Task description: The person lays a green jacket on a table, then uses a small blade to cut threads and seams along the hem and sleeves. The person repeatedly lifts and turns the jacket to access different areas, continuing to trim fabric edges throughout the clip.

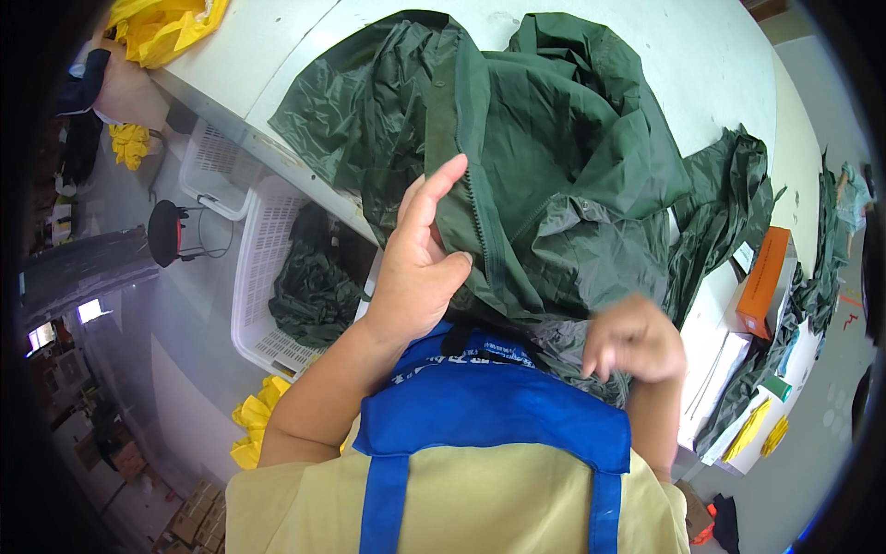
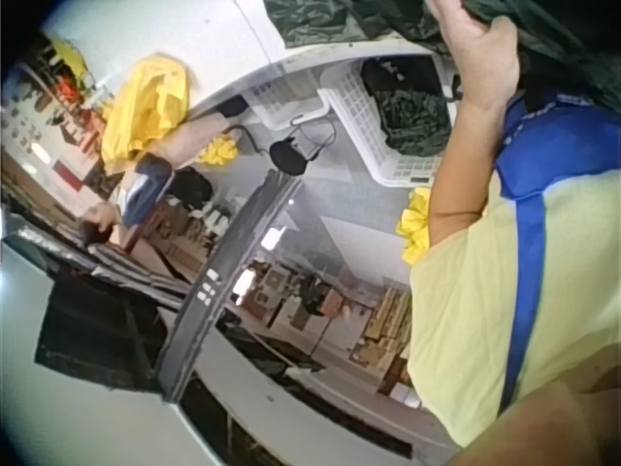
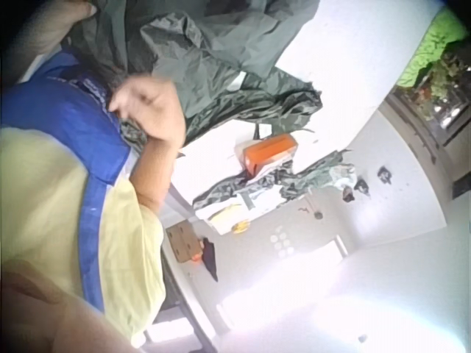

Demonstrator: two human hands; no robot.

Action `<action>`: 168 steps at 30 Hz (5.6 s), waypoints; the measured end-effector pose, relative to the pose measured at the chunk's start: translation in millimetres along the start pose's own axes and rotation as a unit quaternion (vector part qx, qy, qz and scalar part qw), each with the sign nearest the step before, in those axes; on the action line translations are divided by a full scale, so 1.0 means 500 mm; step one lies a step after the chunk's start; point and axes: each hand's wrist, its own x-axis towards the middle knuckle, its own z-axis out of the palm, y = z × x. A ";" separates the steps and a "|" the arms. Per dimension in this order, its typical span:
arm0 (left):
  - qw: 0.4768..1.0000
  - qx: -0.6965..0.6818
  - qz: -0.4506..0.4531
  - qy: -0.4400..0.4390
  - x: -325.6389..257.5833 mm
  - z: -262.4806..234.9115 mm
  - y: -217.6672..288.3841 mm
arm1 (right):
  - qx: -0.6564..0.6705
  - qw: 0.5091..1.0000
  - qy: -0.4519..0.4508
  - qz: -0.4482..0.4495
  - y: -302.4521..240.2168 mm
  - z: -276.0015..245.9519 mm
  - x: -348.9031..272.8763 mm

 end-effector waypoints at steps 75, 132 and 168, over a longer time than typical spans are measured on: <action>0.972 0.222 0.055 -0.052 0.007 -0.045 0.089 | -0.188 0.909 0.370 -0.053 -0.041 0.031 0.259; 0.881 0.442 0.166 -0.026 -0.021 -0.012 0.116 | 0.110 0.925 0.343 -0.124 0.042 0.117 0.201; 0.719 0.590 0.347 -0.118 0.026 -0.060 0.161 | -0.071 0.919 0.385 -0.052 0.013 -0.022 0.184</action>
